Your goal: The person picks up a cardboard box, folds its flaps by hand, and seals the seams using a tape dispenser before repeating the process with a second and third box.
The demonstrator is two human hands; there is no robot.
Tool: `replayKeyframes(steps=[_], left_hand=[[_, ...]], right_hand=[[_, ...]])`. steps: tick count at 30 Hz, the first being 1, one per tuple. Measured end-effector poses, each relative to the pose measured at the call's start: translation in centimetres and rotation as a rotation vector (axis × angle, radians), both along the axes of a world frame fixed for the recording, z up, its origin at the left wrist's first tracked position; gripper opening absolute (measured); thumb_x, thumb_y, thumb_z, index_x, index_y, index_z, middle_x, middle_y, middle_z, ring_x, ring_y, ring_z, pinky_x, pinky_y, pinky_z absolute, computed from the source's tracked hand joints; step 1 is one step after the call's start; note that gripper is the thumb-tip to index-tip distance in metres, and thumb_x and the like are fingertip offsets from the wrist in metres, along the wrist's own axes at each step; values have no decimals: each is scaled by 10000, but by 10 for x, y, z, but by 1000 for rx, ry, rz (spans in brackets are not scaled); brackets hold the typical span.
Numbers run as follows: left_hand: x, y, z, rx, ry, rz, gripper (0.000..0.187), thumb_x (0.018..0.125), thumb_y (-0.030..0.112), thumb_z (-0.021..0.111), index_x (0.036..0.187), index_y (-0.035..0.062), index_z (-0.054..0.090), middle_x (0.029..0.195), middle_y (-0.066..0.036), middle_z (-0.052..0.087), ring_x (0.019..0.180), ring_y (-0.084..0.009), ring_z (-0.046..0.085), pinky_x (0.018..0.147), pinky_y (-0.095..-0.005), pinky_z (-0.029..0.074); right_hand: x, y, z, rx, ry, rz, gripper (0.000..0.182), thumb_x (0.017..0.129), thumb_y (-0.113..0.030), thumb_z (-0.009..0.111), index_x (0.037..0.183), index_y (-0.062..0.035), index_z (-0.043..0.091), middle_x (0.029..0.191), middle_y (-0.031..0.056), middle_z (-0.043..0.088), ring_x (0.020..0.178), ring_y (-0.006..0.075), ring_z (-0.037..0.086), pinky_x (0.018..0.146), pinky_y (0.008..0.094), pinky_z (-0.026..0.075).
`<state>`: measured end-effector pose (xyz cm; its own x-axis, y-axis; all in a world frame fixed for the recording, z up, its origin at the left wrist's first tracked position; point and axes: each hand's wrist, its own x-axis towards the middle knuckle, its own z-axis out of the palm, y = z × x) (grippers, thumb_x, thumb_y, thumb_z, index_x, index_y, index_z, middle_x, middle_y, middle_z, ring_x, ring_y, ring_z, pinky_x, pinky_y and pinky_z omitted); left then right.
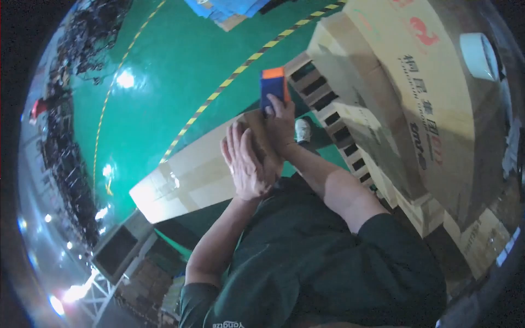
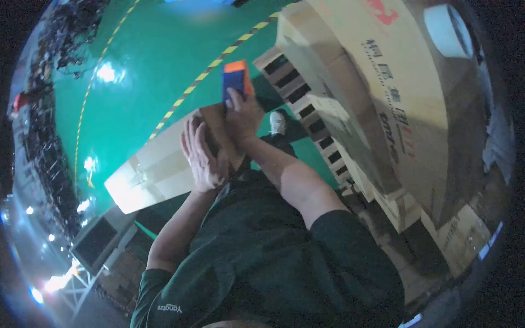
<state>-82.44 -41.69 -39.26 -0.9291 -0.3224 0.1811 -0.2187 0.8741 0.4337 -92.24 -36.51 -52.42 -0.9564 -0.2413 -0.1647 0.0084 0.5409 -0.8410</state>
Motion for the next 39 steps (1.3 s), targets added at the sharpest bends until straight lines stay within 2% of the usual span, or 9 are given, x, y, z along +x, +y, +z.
replayKeyframes(steps=[13,16,19,22,25,31,34,37,39], left_hand=[[156,-221,15,305,85,799,512,909,356,458,1372,137,450,1169,-30,538,1037,-160,504,955,-317,380],[234,-289,31,-70,209,935,236,856,287,477,916,58,481,881,-9,437,822,-183,351,746,-379,376],[324,-354,-23,-610,-652,598,431,891,-2,418,1315,61,466,1307,-377,441,1198,-506,467,893,-496,491],[299,-331,-6,-13,-268,1102,586,945,474,435,1365,65,433,1318,-220,529,1219,-408,480,951,-514,386],[330,-346,-5,71,-368,1127,619,985,464,368,1444,49,393,1457,-208,424,1348,-366,388,1078,-494,317],[294,-346,13,6,-390,849,398,1018,331,254,1058,104,579,1197,-157,597,1012,-448,579,805,-565,416],[183,-256,70,307,-151,876,577,829,240,399,1375,92,512,1147,-77,635,986,-160,560,840,-322,449],[90,-189,41,119,-549,-74,526,835,71,453,1361,95,462,1444,-179,411,1331,-365,382,1110,-501,296],[51,-149,40,23,-50,-315,449,925,169,427,1362,64,439,1449,-199,410,1313,-364,405,1046,-476,359]], right_hand=[[-17,13,107,-103,585,-156,288,937,-55,559,1062,-268,706,992,134,503,900,360,564,721,434,506],[2,-15,135,223,510,30,393,829,-88,528,1101,-322,691,1270,151,420,808,364,589,728,401,463],[11,-31,124,335,842,263,430,848,-282,683,1261,-232,574,1017,128,458,847,328,489,761,424,410],[0,-30,124,108,823,365,409,875,-40,642,1279,-86,601,935,217,469,819,427,550,599,490,446],[8,-42,142,-107,92,56,230,957,-304,515,1026,-109,615,780,65,647,664,151,563,612,297,429],[1,-25,118,352,824,72,280,912,-172,609,1177,-259,646,1389,178,373,1139,371,565,765,455,551],[3,-27,118,294,927,63,247,937,-225,611,1181,-220,651,1132,130,472,848,318,611,600,422,561],[7,-24,151,258,972,33,271,908,-180,612,1168,-244,660,1016,103,466,780,309,602,676,437,511],[23,-6,191,124,718,38,277,857,-118,636,1112,-203,702,1049,124,512,943,298,571,812,392,483]])
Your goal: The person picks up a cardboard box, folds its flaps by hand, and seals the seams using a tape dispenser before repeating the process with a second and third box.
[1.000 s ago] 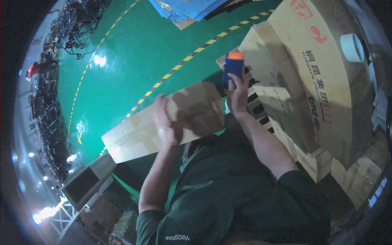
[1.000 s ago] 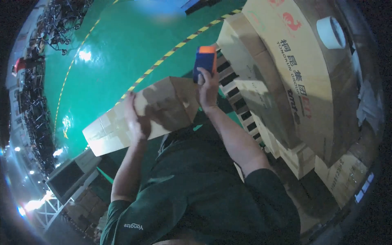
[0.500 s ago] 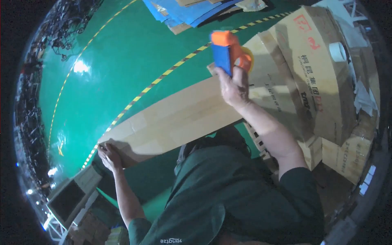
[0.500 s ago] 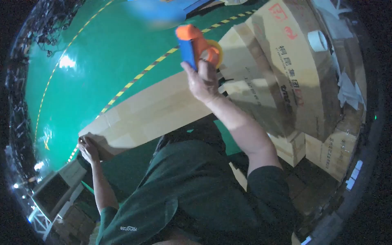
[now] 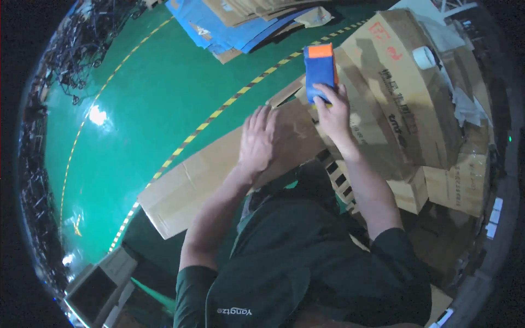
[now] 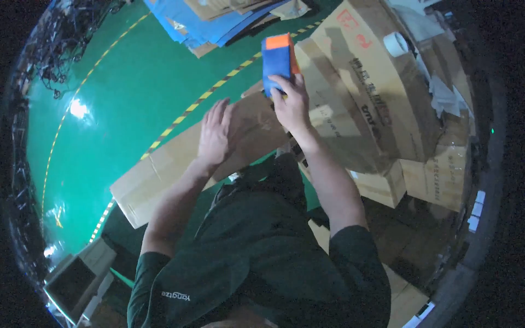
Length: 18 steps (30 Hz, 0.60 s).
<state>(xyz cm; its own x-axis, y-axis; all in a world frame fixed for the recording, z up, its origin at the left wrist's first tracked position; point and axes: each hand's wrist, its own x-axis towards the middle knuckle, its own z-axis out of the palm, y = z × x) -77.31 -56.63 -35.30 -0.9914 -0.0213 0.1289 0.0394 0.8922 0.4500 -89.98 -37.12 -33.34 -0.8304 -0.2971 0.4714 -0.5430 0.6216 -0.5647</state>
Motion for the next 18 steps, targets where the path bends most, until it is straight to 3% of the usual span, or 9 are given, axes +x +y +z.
replayKeyframes(steps=[1,3,4,7,9,10,13,16,18], left_hand=[[-20,10,8,-6,139,-57,437,948,193,420,1362,56,434,1450,-204,409,1308,-364,410,1030,-470,375],[-51,16,36,964,-66,258,600,920,396,534,1371,9,454,1378,-168,506,1222,-271,505,1034,-388,398],[-63,19,39,1204,-141,334,651,913,446,562,1373,-3,460,1360,-159,530,1201,-248,529,1035,-367,403],[-99,13,26,1803,-573,-135,610,946,610,428,1157,91,670,1029,-46,702,887,-148,626,810,-306,468],[-104,24,26,1792,-494,-41,278,911,363,636,842,95,655,750,12,630,662,-90,542,621,-252,436],[-105,28,24,1786,-487,-8,251,902,301,688,764,96,652,680,26,612,605,-75,521,574,-239,427],[-113,33,13,1846,-517,150,305,966,269,582,916,-14,685,778,-47,667,658,-136,608,608,-284,506],[-120,32,11,1853,-591,149,245,977,254,574,925,36,670,805,-12,638,693,-113,575,643,-270,492],[-126,31,15,1631,-652,223,254,937,255,590,732,105,609,637,4,550,566,-87,507,528,-254,436]], right_hand=[[6,9,19,-35,-53,8,279,844,-102,643,1098,-193,713,1057,130,523,983,296,563,846,380,476],[29,36,52,5,-244,217,225,895,-168,641,1113,-171,694,1047,130,523,931,281,559,811,363,467],[43,48,61,15,-302,261,216,907,-185,641,1117,-165,689,1044,130,523,918,277,557,803,358,465],[61,62,74,88,-221,473,245,956,-332,574,1079,-175,717,965,124,435,810,275,473,712,350,402],[62,71,72,157,-317,500,227,877,-132,656,1097,-182,684,984,99,419,747,245,498,624,326,424],[61,74,70,168,-353,505,265,857,-82,677,1102,-184,676,989,93,415,731,237,504,602,320,430],[51,78,66,95,-416,443,345,789,-47,729,1091,-150,596,1019,115,549,912,280,549,745,379,477],[46,71,62,346,-534,221,746,614,-276,882,1249,-174,505,1176,126,499,1044,324,568,816,439,487],[43,66,53,465,-421,172,871,613,-270,853,1364,-220,415,1097,171,515,950,387,581,730,498,491]])
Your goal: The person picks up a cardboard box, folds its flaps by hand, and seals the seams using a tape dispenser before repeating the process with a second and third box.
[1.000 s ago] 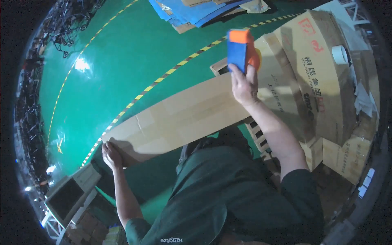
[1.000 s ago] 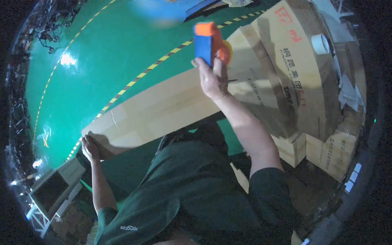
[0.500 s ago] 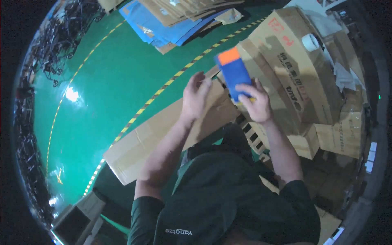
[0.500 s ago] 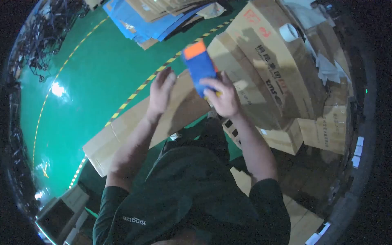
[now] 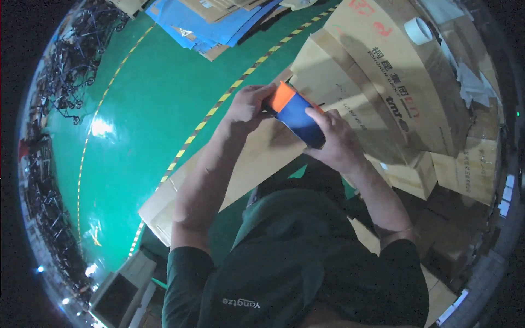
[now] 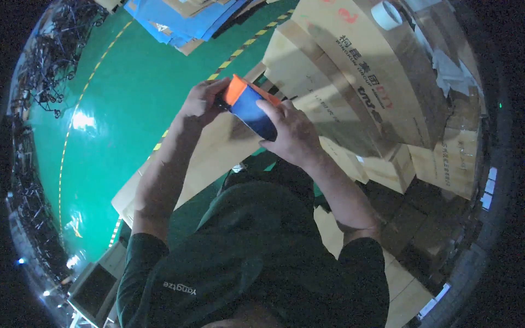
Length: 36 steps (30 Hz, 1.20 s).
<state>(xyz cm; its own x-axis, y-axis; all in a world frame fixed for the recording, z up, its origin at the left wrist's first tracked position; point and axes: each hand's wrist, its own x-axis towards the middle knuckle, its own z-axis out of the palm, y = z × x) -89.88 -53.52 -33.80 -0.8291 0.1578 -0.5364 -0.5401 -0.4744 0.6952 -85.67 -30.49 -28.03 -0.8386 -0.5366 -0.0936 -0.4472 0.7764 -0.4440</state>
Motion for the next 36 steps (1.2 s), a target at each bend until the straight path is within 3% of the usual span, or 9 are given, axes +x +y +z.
replayKeyframes(steps=[10,13,16,19,22,28,31,34,36], left_hand=[[-22,-1,-25,-160,-24,-63,199,882,224,653,733,91,656,624,18,556,544,-88,532,526,-238,486],[-29,-1,-23,-520,97,-123,343,895,248,587,568,148,556,546,26,387,512,-107,291,478,-283,227],[-39,-9,-19,-620,70,-177,300,935,248,569,697,82,648,621,10,496,552,-126,404,510,-296,370],[-47,-20,-25,-495,76,-97,303,740,123,546,531,185,336,541,51,282,513,-73,226,459,-266,169],[-62,-37,-30,-512,35,136,180,824,90,569,671,2,607,603,-118,615,490,-189,557,490,-307,488],[-60,-36,-62,-729,160,-129,195,868,185,558,795,44,671,589,-51,566,484,-137,521,474,-289,460],[-56,-40,-80,-685,120,-208,213,897,147,527,919,52,716,588,-17,483,514,-109,384,511,-257,326],[-53,-45,-89,-391,155,-286,298,927,91,496,1157,-11,655,644,6,394,568,-101,305,529,-249,272],[-50,-48,-95,-297,80,-330,341,891,82,523,1211,30,630,644,19,464,561,-67,405,556,-219,373]], right_hand=[[-5,-2,-11,12,167,20,755,728,-187,719,1415,-215,407,1029,160,496,888,365,575,681,511,528],[-2,-11,-11,84,137,-44,841,684,-237,771,1426,-228,374,968,190,489,813,411,556,663,529,487],[0,-19,-8,53,97,-48,838,721,-155,731,1456,-233,334,992,200,470,848,427,544,661,553,506],[12,-21,4,12,141,-62,833,708,-118,733,1445,-214,357,974,217,491,816,425,556,668,526,522],[31,-14,24,152,124,-87,792,715,-179,734,1426,-174,387,1110,192,508,912,395,584,698,515,545],[40,-8,37,160,19,-109,776,730,-222,761,1410,-161,392,1013,174,482,814,333,575,624,445,548],[34,-9,38,136,8,-108,770,710,-197,753,1396,-163,406,983,168,477,793,340,566,617,469,541],[30,-7,43,189,-31,-97,799,720,-243,782,1414,-155,396,1021,181,492,839,330,585,630,444,555],[28,-7,47,185,-34,-80,777,713,-235,768,1398,-142,414,1001,174,488,817,326,561,598,436,525]])
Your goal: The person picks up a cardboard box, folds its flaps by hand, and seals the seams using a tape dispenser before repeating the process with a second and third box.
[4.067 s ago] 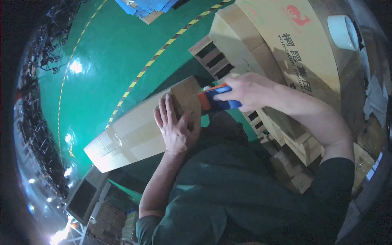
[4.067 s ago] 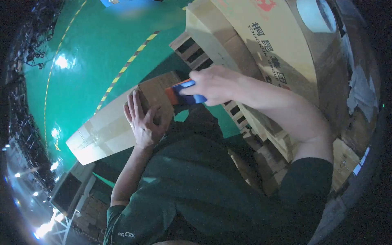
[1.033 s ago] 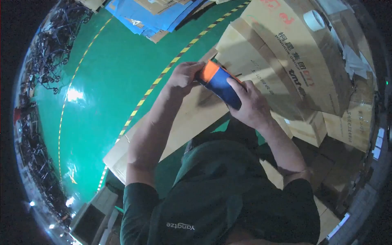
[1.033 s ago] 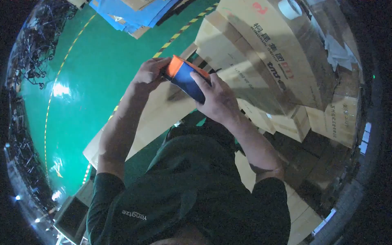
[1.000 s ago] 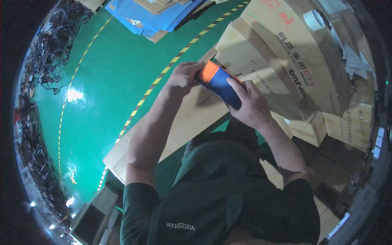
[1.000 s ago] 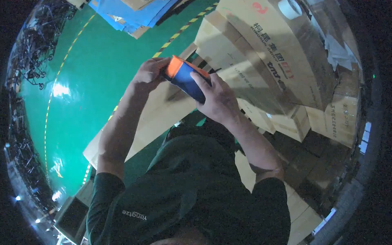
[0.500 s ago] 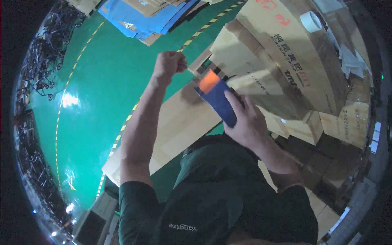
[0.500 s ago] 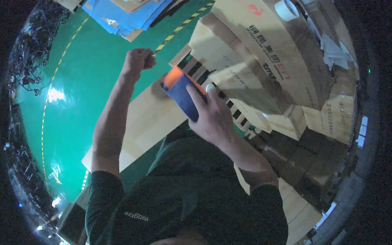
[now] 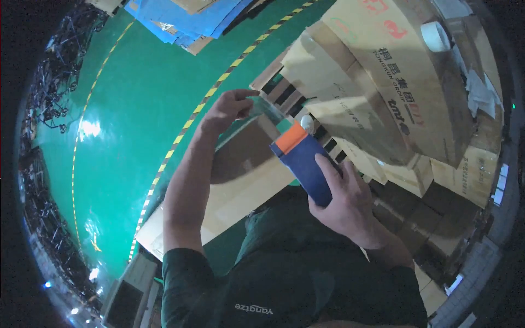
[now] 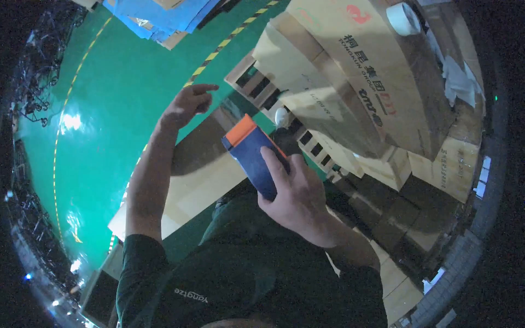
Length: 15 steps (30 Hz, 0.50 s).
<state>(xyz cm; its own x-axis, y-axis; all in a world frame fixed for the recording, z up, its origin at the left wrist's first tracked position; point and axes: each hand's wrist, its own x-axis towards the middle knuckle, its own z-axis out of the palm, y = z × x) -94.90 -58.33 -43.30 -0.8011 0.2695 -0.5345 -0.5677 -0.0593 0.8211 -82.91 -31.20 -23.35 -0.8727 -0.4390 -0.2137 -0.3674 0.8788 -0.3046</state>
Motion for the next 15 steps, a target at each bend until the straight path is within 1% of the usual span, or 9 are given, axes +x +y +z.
replayKeyframes(steps=[1,4,5,6,7,10,12,13,15], left_hand=[[1,-1,-2,19,-26,-7,357,882,80,530,1225,41,623,644,22,481,560,-59,430,563,-211,398],[0,2,-5,-44,-14,19,337,924,60,534,1247,38,628,646,10,454,563,-87,389,529,-225,382],[0,0,-5,-17,5,57,424,912,93,591,1330,60,525,689,-19,502,595,-103,449,552,-235,422],[1,-1,-6,9,23,95,562,900,126,648,1412,81,423,732,-48,550,627,-120,509,575,-245,462],[1,-1,-5,22,32,114,640,894,143,677,1454,92,371,753,-62,574,643,-128,540,586,-250,483],[-1,4,-3,-33,-3,151,631,876,109,683,1422,22,381,727,-78,564,614,-137,532,572,-262,495],[-2,8,-4,-65,-38,207,630,848,67,664,1413,-3,392,669,-60,547,576,-133,478,549,-267,437],[-2,9,-6,-73,-47,222,631,842,56,659,1411,-10,394,654,-55,543,567,-132,465,543,-268,423],[-1,11,-11,-79,-65,242,620,801,36,606,1386,-5,406,634,-39,510,542,-103,408,527,-244,351]], right_hand=[[-1,0,2,-2,-3,5,771,712,-233,765,1394,-138,418,996,173,486,812,326,555,590,435,518],[-4,-2,8,-19,11,31,774,689,-224,770,1380,-127,435,969,165,473,775,322,552,589,426,524],[-6,-2,10,-26,10,25,783,680,-220,769,1385,-128,439,957,161,480,758,319,551,576,431,517],[-7,-2,11,-34,8,18,793,671,-215,768,1389,-129,442,945,157,487,741,315,549,564,436,511],[-8,-3,12,-38,7,15,798,667,-213,768,1391,-130,444,940,155,490,733,313,548,558,438,507],[-11,-6,10,-36,37,24,787,648,-221,770,1366,-126,463,898,139,487,728,298,532,565,423,506],[-13,-9,9,-7,-9,12,811,655,-218,775,1387,-146,435,954,177,482,789,358,551,581,472,515],[-14,-11,9,0,-22,10,817,656,-217,777,1392,-152,428,968,187,481,804,373,556,585,484,517],[-17,-13,9,-14,1,9,779,672,-234,750,1384,-150,446,923,187,485,761,375,554,562,484,513]])
